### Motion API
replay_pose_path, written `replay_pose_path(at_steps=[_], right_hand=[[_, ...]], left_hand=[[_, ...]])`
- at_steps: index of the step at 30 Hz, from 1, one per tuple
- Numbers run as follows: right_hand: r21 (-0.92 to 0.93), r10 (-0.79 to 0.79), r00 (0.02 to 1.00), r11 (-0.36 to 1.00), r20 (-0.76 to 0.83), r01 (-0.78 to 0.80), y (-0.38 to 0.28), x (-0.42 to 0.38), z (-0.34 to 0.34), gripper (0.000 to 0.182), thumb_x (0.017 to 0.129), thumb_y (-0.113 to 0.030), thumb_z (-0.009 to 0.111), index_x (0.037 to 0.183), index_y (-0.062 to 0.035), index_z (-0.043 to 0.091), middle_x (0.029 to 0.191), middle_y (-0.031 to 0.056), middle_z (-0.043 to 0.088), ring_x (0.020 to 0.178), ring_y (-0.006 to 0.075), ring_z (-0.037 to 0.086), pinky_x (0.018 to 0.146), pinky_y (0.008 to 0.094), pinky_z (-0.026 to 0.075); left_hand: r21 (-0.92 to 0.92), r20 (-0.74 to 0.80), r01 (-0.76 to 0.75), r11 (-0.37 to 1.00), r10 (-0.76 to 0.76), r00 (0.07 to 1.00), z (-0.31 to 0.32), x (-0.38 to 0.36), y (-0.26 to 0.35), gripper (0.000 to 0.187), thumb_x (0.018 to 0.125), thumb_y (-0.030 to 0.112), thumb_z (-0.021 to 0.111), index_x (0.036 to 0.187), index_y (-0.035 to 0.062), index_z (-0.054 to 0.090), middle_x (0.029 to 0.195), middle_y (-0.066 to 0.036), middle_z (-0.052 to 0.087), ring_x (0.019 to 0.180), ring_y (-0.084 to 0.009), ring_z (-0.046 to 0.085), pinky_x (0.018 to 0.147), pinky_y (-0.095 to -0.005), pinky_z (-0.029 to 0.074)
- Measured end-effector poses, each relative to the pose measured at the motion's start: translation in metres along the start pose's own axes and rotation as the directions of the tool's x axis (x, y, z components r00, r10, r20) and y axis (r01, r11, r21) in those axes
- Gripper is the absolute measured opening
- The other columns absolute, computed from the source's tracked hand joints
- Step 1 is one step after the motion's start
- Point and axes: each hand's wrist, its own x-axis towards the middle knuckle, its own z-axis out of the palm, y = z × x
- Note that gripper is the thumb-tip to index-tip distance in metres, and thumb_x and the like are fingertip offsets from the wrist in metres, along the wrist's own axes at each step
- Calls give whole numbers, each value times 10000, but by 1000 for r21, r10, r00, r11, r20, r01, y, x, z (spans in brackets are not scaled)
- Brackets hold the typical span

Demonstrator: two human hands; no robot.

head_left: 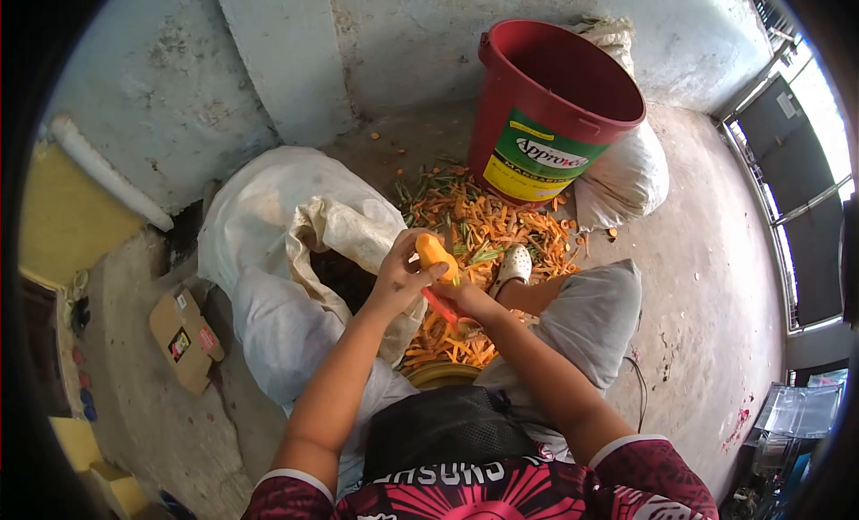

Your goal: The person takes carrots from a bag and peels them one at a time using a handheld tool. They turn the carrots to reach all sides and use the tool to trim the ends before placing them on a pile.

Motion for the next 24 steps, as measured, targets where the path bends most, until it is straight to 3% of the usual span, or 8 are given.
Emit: replay_pose_path(at_steps=[2, 6, 8, 12, 19, 22, 23, 24], right_hand=[[201, -108, 994, 973, -27, 111, 1, 9, 1, 195, 823, -115, 489, 985, -13, 522, 784, 22, 557, 608, 110, 522, 572, 235, 415], [269, -47, 998, 962, 47, 33, -9, 16, -12, 199, 822, -107, 482, 991, -7, 516, 804, 32, 561, 648, 101, 528, 578, 225, 424], [166, -128, 990, 977, -55, 135, -12, 16, -5, 190, 814, -87, 469, 971, 7, 517, 797, 43, 570, 647, 102, 534, 567, 230, 428], [25, -124, 976, 991, -179, 130, -14, 18, 5, 204, 793, -70, 465, 972, 9, 525, 791, 54, 578, 653, 107, 537, 593, 228, 427], [-402, -417, 906, 845, -80, 353, -14, 18, -1, 281, 730, -53, 490, 1007, -19, 530, 769, 63, 584, 652, 144, 546, 604, 281, 438], [-682, -350, 936, 695, -42, 229, -39, -1, -2, 300, 732, -51, 498, 1030, -42, 526, 756, 75, 590, 630, 144, 548, 566, 286, 443], [-755, -239, 969, 647, -67, 108, -57, -10, -3, 308, 742, -79, 508, 1049, -69, 527, 751, 86, 594, 595, 146, 549, 525, 286, 436], [-585, -231, 969, 799, -89, 137, -77, -27, 3, 270, 753, -117, 520, 1017, -64, 534, 746, 95, 592, 570, 153, 555, 500, 281, 430]], left_hand=[[18, -36, 8, 1000, -8, 999, -2, -1, -7, 326, 712, 68, 642, 999, 50, 490, 935, -28, 491, 863, -109, 486, 772, -243, 409], [174, -83, 60, 983, -46, 996, -16, 0, 2, 321, 663, 43, 676, 946, 29, 524, 871, -30, 530, 841, -112, 502, 756, -237, 412], [369, -66, 42, 928, -19, 998, -30, -1, 4, 313, 647, 36, 684, 924, 23, 539, 862, -34, 547, 835, -113, 508, 758, -233, 411], [464, -104, 173, 869, -140, 985, -45, -6, 11, 325, 627, 48, 700, 912, 7, 550, 876, -43, 571, 793, -103, 523, 718, -235, 428], [788, 69, 25, 615, -129, 989, -31, -15, -9, 453, 595, 161, 690, 967, -13, 499, 831, -187, 575, 775, -318, 573, 676, -331, 443], [850, 24, 65, 523, -163, 986, -25, -14, -16, 466, 594, 171, 691, 976, -8, 492, 787, -180, 582, 749, -319, 576, 664, -340, 446], [850, 5, 67, 522, -135, 991, -21, -13, -13, 412, 607, 185, 677, 916, -19, 497, 759, -193, 574, 739, -331, 565, 640, -356, 447], [830, -5, 64, 554, -108, 994, -23, -12, -13, 407, 604, 188, 680, 904, -21, 500, 745, -193, 574, 729, -331, 566, 634, -355, 449]])
